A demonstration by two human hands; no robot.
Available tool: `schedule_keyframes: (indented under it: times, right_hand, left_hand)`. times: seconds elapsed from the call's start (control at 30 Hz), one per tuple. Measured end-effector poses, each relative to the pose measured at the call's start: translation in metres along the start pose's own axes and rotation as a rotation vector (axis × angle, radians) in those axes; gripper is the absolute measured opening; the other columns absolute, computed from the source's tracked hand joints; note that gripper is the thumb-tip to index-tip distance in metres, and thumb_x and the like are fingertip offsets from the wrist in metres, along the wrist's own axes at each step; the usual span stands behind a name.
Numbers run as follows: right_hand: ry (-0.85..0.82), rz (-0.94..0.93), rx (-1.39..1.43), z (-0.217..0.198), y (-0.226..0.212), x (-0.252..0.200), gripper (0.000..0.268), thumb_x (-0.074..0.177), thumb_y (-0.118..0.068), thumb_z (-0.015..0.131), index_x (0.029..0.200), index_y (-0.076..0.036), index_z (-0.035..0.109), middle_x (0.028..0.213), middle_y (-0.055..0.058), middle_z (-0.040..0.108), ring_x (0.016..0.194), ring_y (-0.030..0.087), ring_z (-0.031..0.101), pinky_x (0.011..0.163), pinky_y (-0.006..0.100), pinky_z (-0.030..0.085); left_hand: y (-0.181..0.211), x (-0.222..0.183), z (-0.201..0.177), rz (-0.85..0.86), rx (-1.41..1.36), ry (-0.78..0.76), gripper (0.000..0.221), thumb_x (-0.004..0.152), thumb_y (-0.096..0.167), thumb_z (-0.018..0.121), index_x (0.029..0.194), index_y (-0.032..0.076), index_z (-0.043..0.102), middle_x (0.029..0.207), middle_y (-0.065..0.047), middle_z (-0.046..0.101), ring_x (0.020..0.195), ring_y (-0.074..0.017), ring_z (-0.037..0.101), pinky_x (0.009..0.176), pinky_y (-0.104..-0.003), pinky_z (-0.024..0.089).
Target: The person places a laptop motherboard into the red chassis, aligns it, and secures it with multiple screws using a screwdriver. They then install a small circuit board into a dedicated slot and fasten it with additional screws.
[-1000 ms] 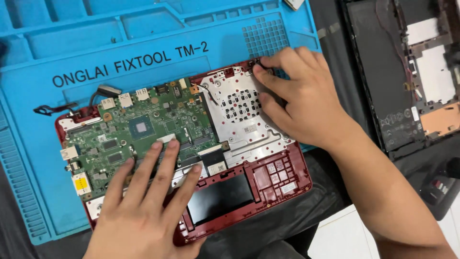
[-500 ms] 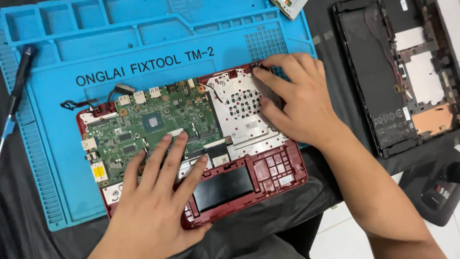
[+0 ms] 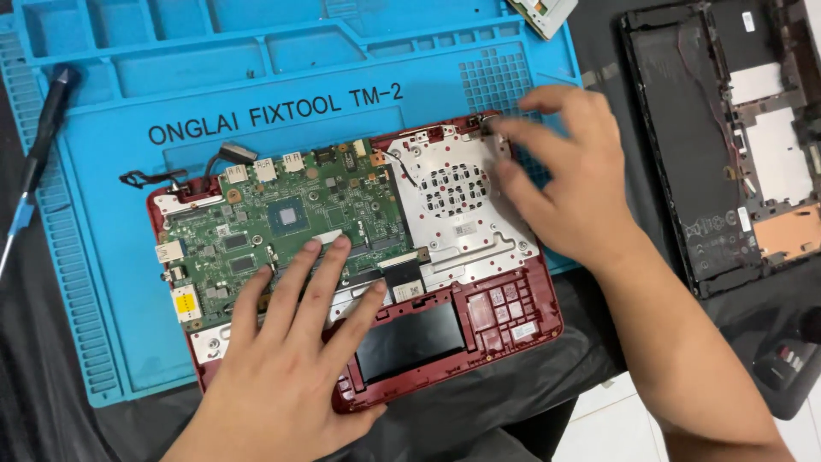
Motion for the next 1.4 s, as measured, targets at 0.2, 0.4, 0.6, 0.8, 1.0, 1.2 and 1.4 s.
schedule_keyframes:
  times: [0.2,0.4,0.6,0.8,1.0,1.2,1.4]
  right_hand:
    - [-0.048,-0.006,-0.066,0.005,0.006,-0.004,0.031,0.096,-0.015,0.079,0.125,-0.006,0.075,0.136,0.01,0.06,0.126,0.033,0.052,0.105,0.044,0.044]
    - [-0.054,-0.068,-0.116,-0.001,0.001,0.0,0.038,0.09,-0.019,0.082,0.124,-0.005,0.075,0.135,0.011,0.061,0.129,0.035,0.052,0.108,0.049,0.043]
    - [-0.013,-0.049,-0.085,0.0,0.007,-0.006,0.032,0.097,-0.017,0.079,0.126,-0.007,0.075,0.136,0.015,0.058,0.127,0.035,0.052,0.109,0.048,0.043]
    - [-0.083,-0.055,-0.104,-0.003,0.006,0.0,0.026,0.097,-0.019,0.077,0.121,-0.01,0.076,0.141,0.014,0.061,0.131,0.036,0.054,0.111,0.046,0.046]
    - [-0.305,-0.1,-0.272,-0.025,-0.014,0.014,0.046,0.089,-0.027,0.076,0.13,-0.008,0.072,0.144,0.019,0.06,0.125,0.041,0.055,0.107,0.05,0.047]
    - [-0.374,-0.268,-0.363,-0.037,-0.054,0.057,0.055,0.085,-0.026,0.075,0.133,-0.001,0.066,0.132,0.022,0.063,0.115,0.041,0.06,0.094,0.048,0.05]
    - [-0.301,-0.392,0.075,0.013,-0.133,0.105,0.04,0.096,-0.003,0.068,0.136,-0.001,0.066,0.117,0.015,0.07,0.107,0.038,0.064,0.091,0.047,0.05]
  left_hand:
    - [0.001,0.0,-0.004,-0.007,-0.052,0.002,0.103,0.06,0.067,0.075,0.144,0.011,0.052,0.161,-0.028,0.03,0.148,-0.0446,0.029,0.112,-0.066,0.026]
    - [0.003,0.0,-0.005,0.0,-0.04,0.027,0.104,0.061,0.066,0.075,0.144,0.009,0.051,0.161,-0.028,0.03,0.148,-0.0445,0.03,0.112,-0.065,0.026]
    - [0.008,0.011,-0.02,-0.029,-0.062,-0.058,0.103,0.055,0.061,0.08,0.138,0.007,0.053,0.152,-0.029,0.032,0.139,-0.047,0.031,0.106,-0.065,0.027]
    - [0.0,-0.002,-0.011,0.018,-0.133,0.048,0.106,0.068,0.076,0.069,0.145,0.006,0.049,0.159,-0.029,0.031,0.146,-0.047,0.03,0.112,-0.065,0.024]
    - [-0.016,-0.002,-0.016,-0.066,-0.047,-0.005,0.102,0.072,0.077,0.064,0.148,0.011,0.047,0.159,-0.023,0.028,0.148,-0.0467,0.02,0.113,-0.071,0.015]
    - [-0.015,-0.004,-0.008,-0.117,-0.068,-0.078,0.109,0.071,0.082,0.062,0.154,0.015,0.037,0.163,-0.023,0.018,0.151,-0.0475,0.01,0.115,-0.074,0.007]
    - [-0.008,-0.007,-0.031,-0.235,-0.05,-0.261,0.129,0.048,0.083,0.072,0.16,0.037,0.025,0.168,-0.025,-0.002,0.15,-0.0592,-0.007,0.107,-0.08,-0.001]
Point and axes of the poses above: each hand's wrist, its own x-axis towards the middle knuckle, its own z-axis out of the palm, y = z × x, the point moved 1 cm from there along x, towards the middle knuckle
